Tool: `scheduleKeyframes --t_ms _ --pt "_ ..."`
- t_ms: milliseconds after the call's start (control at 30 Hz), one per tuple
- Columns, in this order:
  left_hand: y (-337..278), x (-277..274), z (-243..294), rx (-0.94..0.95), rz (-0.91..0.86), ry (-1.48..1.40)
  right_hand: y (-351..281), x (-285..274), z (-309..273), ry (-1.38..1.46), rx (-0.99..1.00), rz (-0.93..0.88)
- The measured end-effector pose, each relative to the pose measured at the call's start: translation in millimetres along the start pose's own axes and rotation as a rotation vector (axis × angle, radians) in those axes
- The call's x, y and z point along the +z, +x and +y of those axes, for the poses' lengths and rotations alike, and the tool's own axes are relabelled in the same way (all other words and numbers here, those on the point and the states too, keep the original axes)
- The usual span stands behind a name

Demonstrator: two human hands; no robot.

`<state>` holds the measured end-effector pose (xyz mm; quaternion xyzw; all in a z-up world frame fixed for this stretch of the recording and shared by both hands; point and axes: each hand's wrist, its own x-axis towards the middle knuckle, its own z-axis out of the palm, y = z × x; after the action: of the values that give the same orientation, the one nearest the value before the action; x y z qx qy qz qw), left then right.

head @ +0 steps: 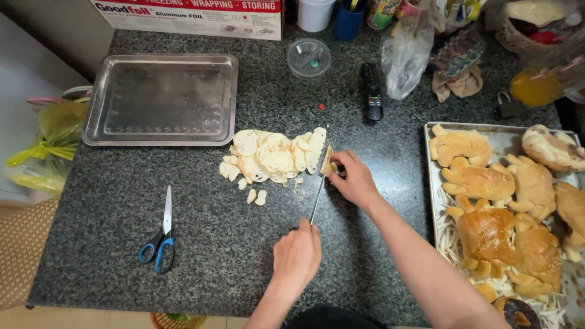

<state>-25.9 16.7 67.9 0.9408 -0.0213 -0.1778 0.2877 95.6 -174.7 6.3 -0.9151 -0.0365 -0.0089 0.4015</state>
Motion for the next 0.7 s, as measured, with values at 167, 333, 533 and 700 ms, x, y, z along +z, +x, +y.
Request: scheduleKeyframes --t_ms 167,333,533,700 --pt "-2.7 2.6 -0.6 -0.033 -0.038 -0.002 0.8 1.4 2.9 -0.008 -0.019 0.004" --pt "-3.3 -0.4 -1.1 -0.036 -0.041 -0.003 2.6 5.5 9.4 -0.027 -0.031 -0.001" --pt "-5.4 1.5 -4.9 -0.057 -0.081 0.002 2.9 2.1 5.2 -0.012 -0.049 -0.016" --pt "-4.2 -6.8 -2.3 -0.052 -0.124 0.006 -0.2 -3.2 -6.8 0.003 -0.009 -0.03"
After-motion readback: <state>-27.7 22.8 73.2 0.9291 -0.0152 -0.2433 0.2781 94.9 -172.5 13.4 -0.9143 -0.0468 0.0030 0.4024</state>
